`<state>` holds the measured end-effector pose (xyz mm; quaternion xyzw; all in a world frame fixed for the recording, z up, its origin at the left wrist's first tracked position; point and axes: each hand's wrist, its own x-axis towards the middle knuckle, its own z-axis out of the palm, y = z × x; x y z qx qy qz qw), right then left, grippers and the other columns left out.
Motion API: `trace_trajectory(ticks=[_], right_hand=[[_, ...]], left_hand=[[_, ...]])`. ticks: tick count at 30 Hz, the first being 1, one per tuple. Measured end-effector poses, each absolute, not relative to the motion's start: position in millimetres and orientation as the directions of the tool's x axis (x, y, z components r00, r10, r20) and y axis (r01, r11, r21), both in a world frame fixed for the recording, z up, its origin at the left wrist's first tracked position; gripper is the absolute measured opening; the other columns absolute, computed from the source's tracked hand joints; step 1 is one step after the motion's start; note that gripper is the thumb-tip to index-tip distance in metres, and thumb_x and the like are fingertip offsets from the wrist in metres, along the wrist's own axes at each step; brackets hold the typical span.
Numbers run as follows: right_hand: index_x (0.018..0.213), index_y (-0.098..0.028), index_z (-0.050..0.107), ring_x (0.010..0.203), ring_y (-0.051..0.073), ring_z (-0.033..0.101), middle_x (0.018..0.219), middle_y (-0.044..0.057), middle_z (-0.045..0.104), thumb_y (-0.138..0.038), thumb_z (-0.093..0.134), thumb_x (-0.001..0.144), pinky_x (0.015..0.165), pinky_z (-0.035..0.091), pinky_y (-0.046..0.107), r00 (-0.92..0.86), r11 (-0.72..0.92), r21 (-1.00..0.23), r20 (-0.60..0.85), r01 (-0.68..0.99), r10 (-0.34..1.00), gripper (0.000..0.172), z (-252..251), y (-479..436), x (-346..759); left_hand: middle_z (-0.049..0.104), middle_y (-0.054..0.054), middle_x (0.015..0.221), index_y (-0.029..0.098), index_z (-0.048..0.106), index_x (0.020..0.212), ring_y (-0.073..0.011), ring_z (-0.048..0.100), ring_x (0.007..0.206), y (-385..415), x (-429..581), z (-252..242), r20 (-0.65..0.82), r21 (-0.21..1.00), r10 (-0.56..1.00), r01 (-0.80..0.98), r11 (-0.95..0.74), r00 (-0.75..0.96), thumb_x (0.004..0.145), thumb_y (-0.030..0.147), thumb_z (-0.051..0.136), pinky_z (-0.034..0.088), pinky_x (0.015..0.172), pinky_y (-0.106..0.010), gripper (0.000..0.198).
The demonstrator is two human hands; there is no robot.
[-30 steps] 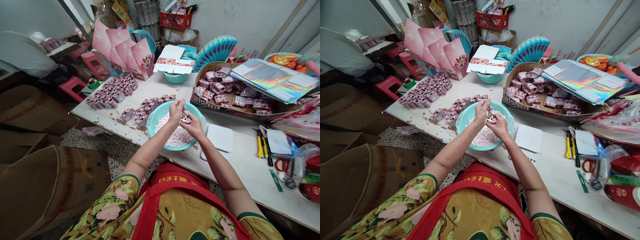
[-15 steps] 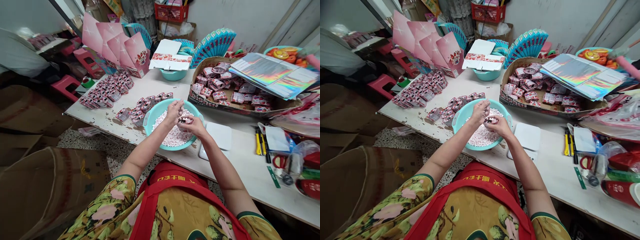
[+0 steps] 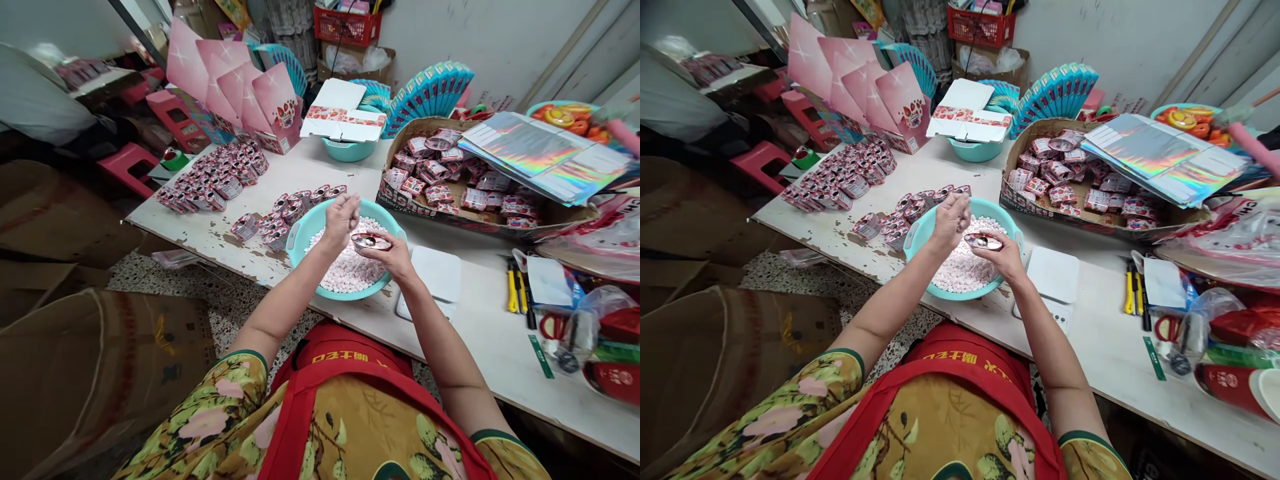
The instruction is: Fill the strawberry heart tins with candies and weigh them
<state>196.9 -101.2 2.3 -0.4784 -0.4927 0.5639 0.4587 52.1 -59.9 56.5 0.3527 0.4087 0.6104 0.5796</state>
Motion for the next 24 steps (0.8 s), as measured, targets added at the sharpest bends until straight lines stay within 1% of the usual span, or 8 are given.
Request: trace_trajectory(ticks=[3, 6, 10, 12, 14, 17, 20, 24], right_hand=[[0.113, -0.018, 0.076, 0.104, 0.023, 0.073, 0.11, 0.007, 0.077, -0.045, 0.096, 0.049, 0.101, 0.058, 0.036, -0.088, -0.062, -0.996, -0.057, -0.061, 0.994, 0.072, 3.2, -101.4, 201.0], [0.115, -0.018, 0.076, 0.109, 0.026, 0.073, 0.114, 0.009, 0.077, -0.049, 0.095, 0.052, 0.103, 0.057, 0.039, -0.087, -0.04, -0.998, -0.036, -0.053, 0.996, 0.072, 2.1, -102.1, 204.0], [0.115, -0.019, 0.077, 0.11, 0.026, 0.072, 0.117, 0.008, 0.077, -0.047, 0.095, 0.054, 0.104, 0.057, 0.039, -0.062, -0.022, -0.995, -0.015, -0.102, 0.998, 0.069, -2.1, -103.8, 206.6], [0.113, -0.02, 0.078, 0.107, 0.025, 0.072, 0.113, 0.007, 0.077, -0.045, 0.096, 0.053, 0.102, 0.057, 0.039, -0.054, -0.02, -0.994, -0.014, -0.107, 0.998, 0.068, -4.3, -103.0, 205.6], [0.112, -0.02, 0.079, 0.104, 0.024, 0.072, 0.112, 0.007, 0.077, -0.044, 0.096, 0.055, 0.101, 0.057, 0.04, -0.048, 0.014, -0.998, 0.017, -0.063, 0.999, 0.064, -5.4, -101.4, 203.0], [0.109, -0.021, 0.081, 0.103, 0.024, 0.071, 0.111, 0.007, 0.075, -0.043, 0.094, 0.058, 0.101, 0.056, 0.04, -0.027, 0.078, -0.995, 0.077, 0.061, 0.997, 0.058, -2.2, -103.0, 201.5], [0.108, -0.022, 0.08, 0.103, 0.025, 0.071, 0.109, 0.007, 0.075, -0.044, 0.093, 0.06, 0.099, 0.056, 0.04, 0.038, 0.075, -0.992, 0.079, 0.104, 0.996, 0.055, 5.1, -114.7, 214.5], [0.11, -0.021, 0.076, 0.102, 0.024, 0.071, 0.111, 0.008, 0.076, -0.047, 0.092, 0.061, 0.095, 0.058, 0.039, 0.248, 0.064, -0.994, 0.083, 0.083, 0.965, 0.058, 3.9, -137.8, 261.0]], left_hand=[[0.048, 0.005, 0.056, 0.019, 0.052, 0.071, -0.0057, 0.033, 0.043, -49.8, 28.7, 39.5, -0.089, 0.958, 0.989, -0.283, 0.052, -0.119, 0.092, 0.026, 0.069, 0.018, 0.043, -0.019, 0.028], [0.053, 0.002, 0.058, 0.019, 0.058, 0.065, -0.0097, 0.041, 0.05, -50.2, 9.1, 13.8, -0.096, 0.994, 0.993, 0.042, 0.099, -0.067, 0.086, 0.022, 0.072, 0.027, 0.049, -0.02, 0.025], [0.071, -0.006, 0.085, 0.019, 0.073, 0.074, -0.0191, 0.061, 0.087, -59.0, 0.4, 1.3, 0.04, 0.947, 0.999, 0.318, -0.038, 0.0, 0.085, 0.024, 0.073, 0.044, 0.075, -0.023, 0.012], [0.072, -0.006, 0.099, 0.021, 0.077, 0.09, -0.0208, 0.062, 0.095, -63.9, 5.5, 7.8, 0.136, 0.91, 0.991, 0.394, -0.13, 0.012, 0.093, 0.035, 0.065, 0.046, 0.085, -0.028, 0.019], [0.071, -0.005, 0.1, 0.021, 0.077, 0.099, -0.0199, 0.061, 0.089, -67.6, 14.2, 16.8, 0.157, 0.871, 0.982, 0.452, -0.19, 0.108, 0.089, 0.041, 0.068, 0.047, 0.084, -0.03, 0.023], [0.068, -0.003, 0.083, 0.019, 0.074, 0.086, -0.0176, 0.059, 0.076, -67.9, 22.7, 23.6, 0.055, 0.895, 0.96, 0.413, -0.168, 0.273, 0.079, 0.041, 0.073, 0.047, 0.073, -0.029, 0.023], [0.068, -0.004, 0.078, 0.018, 0.07, 0.083, -0.0175, 0.06, 0.069, -59.5, 14.6, 16.1, -0.007, 0.917, 0.979, 0.393, -0.074, 0.202, 0.082, 0.039, 0.063, 0.049, 0.067, -0.03, 0.023], [0.075, -0.011, 0.1, 0.018, 0.073, 0.097, -0.0286, 0.069, 0.097, -38.1, -5.4, -11.6, -0.031, 0.654, 0.962, 0.733, -0.187, 0.272, 0.084, 0.038, 0.061, 0.052, 0.094, -0.041, 0.027]])
